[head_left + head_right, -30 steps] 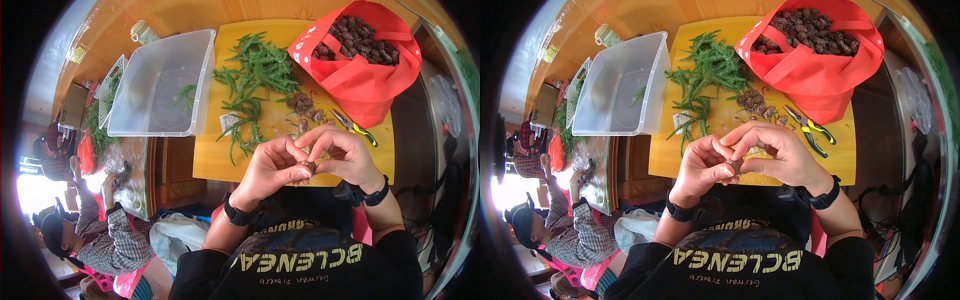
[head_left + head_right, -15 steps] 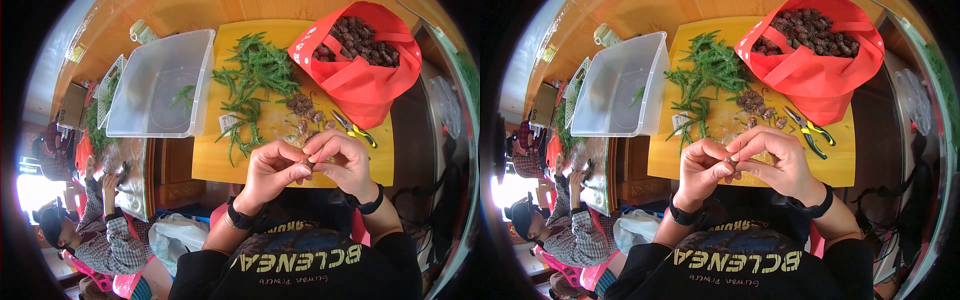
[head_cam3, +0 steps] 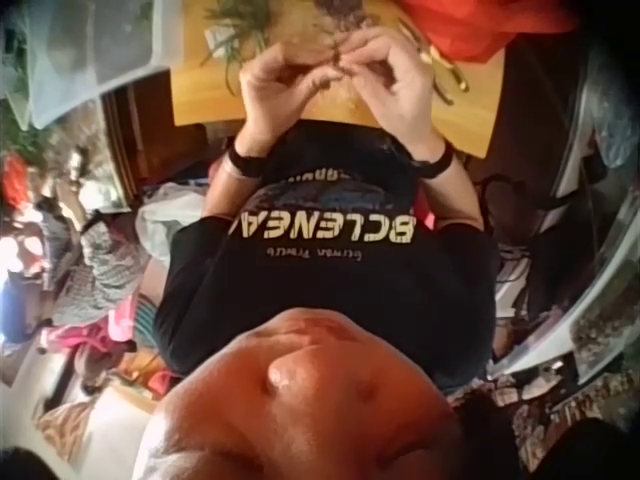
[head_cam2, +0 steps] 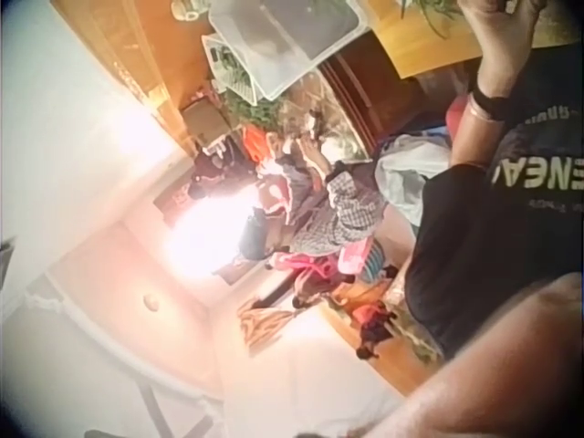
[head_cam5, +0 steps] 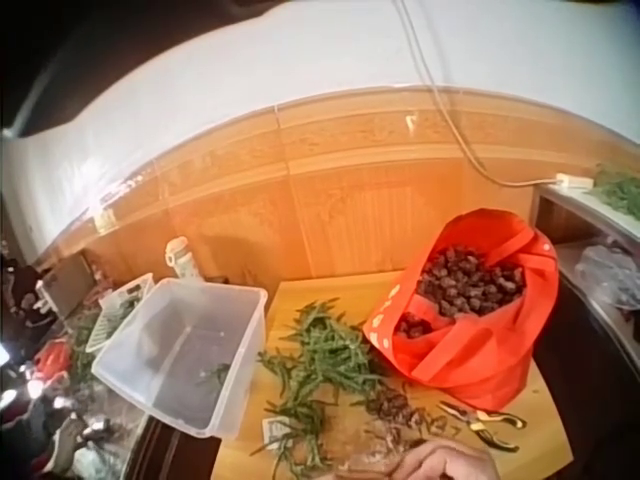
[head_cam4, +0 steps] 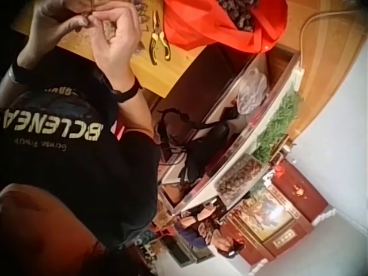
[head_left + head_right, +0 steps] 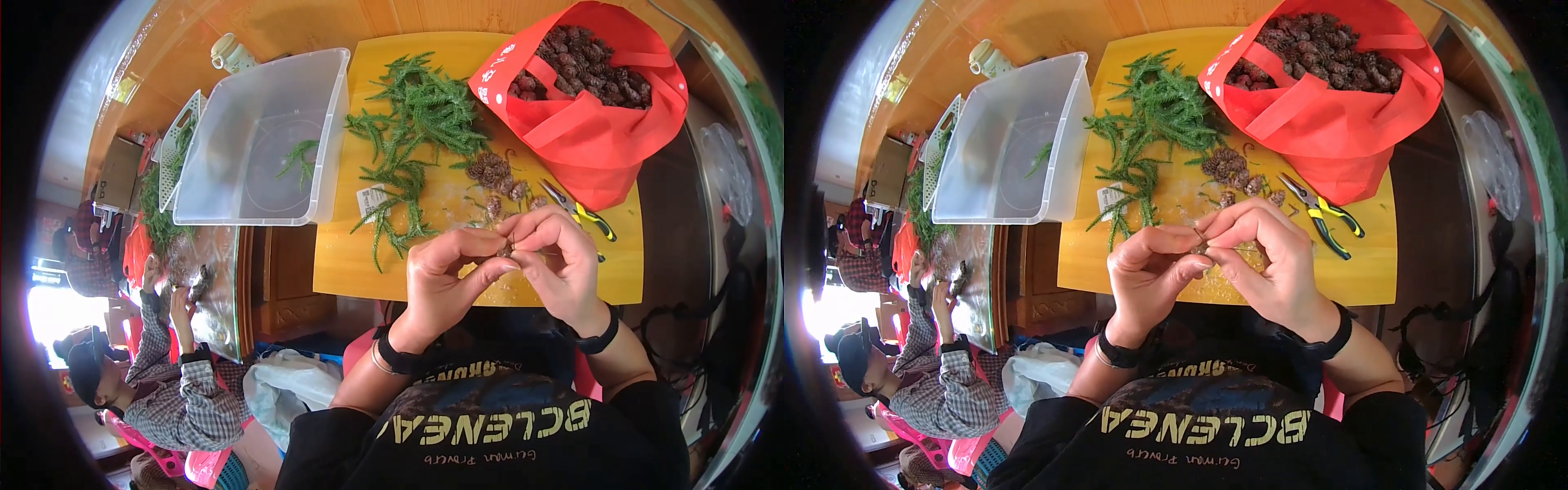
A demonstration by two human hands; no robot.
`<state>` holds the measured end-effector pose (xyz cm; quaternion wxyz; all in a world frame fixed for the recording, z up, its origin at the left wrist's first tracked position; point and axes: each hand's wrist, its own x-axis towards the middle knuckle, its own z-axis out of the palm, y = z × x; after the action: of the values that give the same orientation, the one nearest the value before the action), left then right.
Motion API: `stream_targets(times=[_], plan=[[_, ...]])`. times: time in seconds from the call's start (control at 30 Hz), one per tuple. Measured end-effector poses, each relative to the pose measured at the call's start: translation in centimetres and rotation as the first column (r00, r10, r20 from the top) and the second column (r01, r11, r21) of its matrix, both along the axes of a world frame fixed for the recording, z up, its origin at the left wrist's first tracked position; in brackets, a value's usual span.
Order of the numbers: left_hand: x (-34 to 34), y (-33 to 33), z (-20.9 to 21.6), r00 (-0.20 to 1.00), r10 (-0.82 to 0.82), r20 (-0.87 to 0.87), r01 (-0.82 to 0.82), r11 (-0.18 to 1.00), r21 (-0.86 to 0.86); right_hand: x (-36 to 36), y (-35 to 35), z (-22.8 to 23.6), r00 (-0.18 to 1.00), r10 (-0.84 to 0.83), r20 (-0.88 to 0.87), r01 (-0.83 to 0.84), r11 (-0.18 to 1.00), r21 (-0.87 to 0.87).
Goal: Trimming and cleaning green plant branches using scissors at a workstation.
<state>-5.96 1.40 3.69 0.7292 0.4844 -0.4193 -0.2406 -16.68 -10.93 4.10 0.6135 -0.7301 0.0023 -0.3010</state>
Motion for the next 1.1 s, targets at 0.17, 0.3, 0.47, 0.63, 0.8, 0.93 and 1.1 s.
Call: stream_targets(times=[0.17,0.3,0.47,0.63,0.8,0.93,1.1], plan=[[0.1,0.3,-0.4,0.988,-0.037,-0.152,0.044,0.998,0.046,-1.2,-1.5,0.8,0.988,0.030,-0.155,-0.001,0.983,0.186],[1.4,0.2,-1.1,0.947,-0.110,-0.301,0.125,0.992,0.032,-5.0,-6.9,-2.2,0.819,-0.364,-0.444,0.123,0.866,-0.484],[1.6,0.0,-0.9,0.755,-0.324,-0.570,0.256,0.946,-0.198,-7.1,-8.3,-6.2,0.639,-0.599,-0.482,0.083,0.677,-0.732],[2.6,0.3,-1.2,0.706,-0.384,-0.595,0.298,0.923,-0.243,-7.4,-9.5,-6.9,0.688,-0.555,-0.468,0.044,0.675,-0.736],[2.7,0.5,-0.3,0.680,-0.273,-0.680,0.239,0.960,-0.145,-8.2,-8.8,-5.7,0.716,-0.560,-0.415,0.079,0.657,-0.750],[3.1,0.4,-0.2,0.679,-0.248,-0.691,0.240,0.965,-0.110,-8.8,-7.8,-1.8,0.653,-0.574,-0.494,0.195,0.757,-0.623],[3.1,0.2,-0.3,0.675,-0.275,-0.685,0.256,0.958,-0.133,-7.0,-4.8,2.3,0.766,-0.353,-0.538,0.133,0.905,-0.404]])
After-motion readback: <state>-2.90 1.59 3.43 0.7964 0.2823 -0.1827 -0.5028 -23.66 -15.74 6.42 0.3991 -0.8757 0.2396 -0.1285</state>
